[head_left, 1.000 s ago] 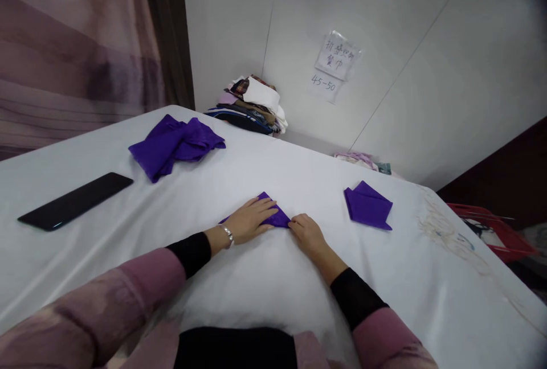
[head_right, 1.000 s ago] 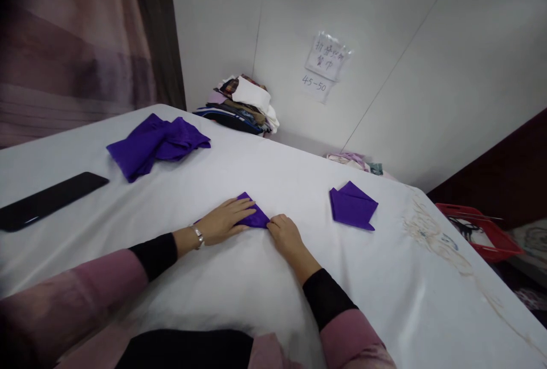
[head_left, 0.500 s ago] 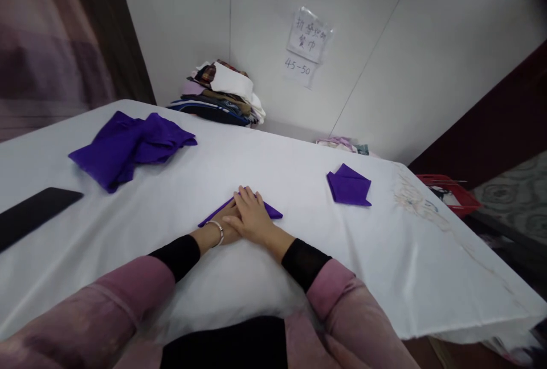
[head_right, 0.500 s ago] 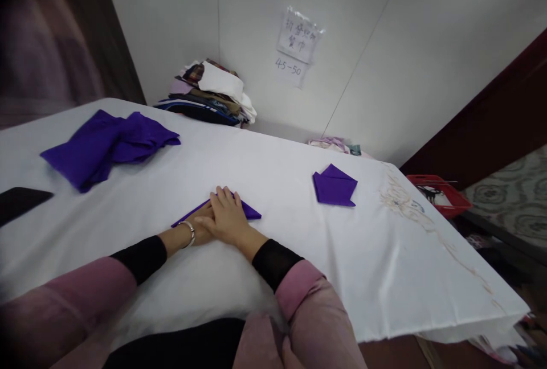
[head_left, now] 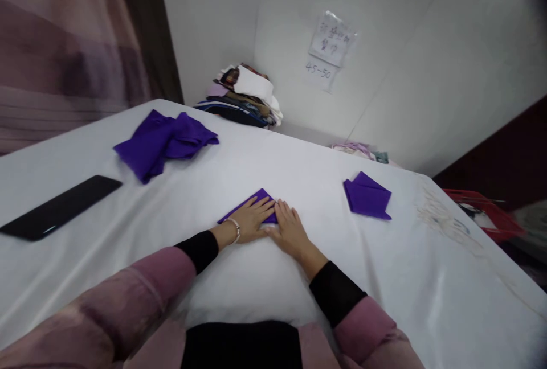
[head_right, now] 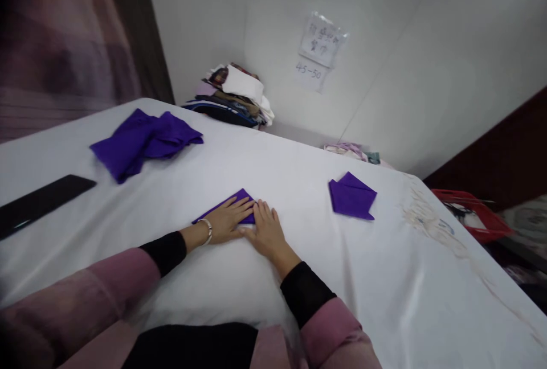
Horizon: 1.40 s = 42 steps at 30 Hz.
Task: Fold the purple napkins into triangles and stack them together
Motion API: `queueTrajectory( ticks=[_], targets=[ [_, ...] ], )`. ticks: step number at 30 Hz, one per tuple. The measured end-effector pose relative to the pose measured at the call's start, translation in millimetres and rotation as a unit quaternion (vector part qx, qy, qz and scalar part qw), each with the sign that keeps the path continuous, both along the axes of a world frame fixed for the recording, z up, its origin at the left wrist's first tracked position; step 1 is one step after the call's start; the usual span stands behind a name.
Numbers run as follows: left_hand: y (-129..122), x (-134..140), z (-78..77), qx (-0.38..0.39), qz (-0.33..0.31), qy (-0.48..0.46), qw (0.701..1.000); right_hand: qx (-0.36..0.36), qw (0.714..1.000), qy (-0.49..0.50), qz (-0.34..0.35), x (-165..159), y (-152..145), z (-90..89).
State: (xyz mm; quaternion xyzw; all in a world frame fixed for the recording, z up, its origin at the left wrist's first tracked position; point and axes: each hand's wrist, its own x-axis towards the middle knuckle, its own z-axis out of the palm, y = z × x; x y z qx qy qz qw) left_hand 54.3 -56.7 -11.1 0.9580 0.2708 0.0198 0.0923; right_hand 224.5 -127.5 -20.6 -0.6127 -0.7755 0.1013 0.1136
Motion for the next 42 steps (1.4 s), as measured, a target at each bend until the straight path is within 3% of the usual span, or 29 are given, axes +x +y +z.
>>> queueTrajectory(
  ticks=[4, 12, 16, 21, 26, 33, 37, 39, 42],
  targets=[
    [-1, -17, -0.5, 0.004, 0.037, -0.021, 0.999, 0.025, 0.999, -0.017, 0.010, 1, 0, -1.9],
    [-17, -108, -3.7, 0.004, 0.173, -0.020, 0.985, 0.035, 0.999, -0.025, 0.016, 3, 0, -4.2],
    [-29, -130, 1.1, 0.009, 0.241, -0.045, 0.969, 0.030, 0.999, -0.026, 0.016, 3, 1, -4.9],
    [-33, -110, 7.5, 0.026, 0.259, -0.160, 0.952, 0.028, 0.999, -0.029, 0.017, 4, 1, -5.4],
    [-28, -88, 10.6, 0.025, 0.280, -0.176, 0.943, 0.043, 0.998, -0.027, 0.023, 5, 1, -6.6],
    [-32, -104, 8.3, 0.040, 0.275, -0.173, 0.945, 0.046, 0.998, -0.025, 0.022, 3, 0, -5.5],
    [-26, -107, 19.0, 0.043, 0.285, -0.185, 0.939, 0.038, 0.999, -0.026, 0.019, 2, 0, -5.3],
    [-20, -91, 27.9, 0.041, 0.251, -0.209, 0.944, 0.039, 0.999, -0.025, 0.019, 2, 0, -5.3],
    [-9, -51, 34.4, 0.032, 0.135, -0.189, 0.972, 0.043, 0.999, -0.024, 0.018, 2, 0, -4.9]
  ],
)
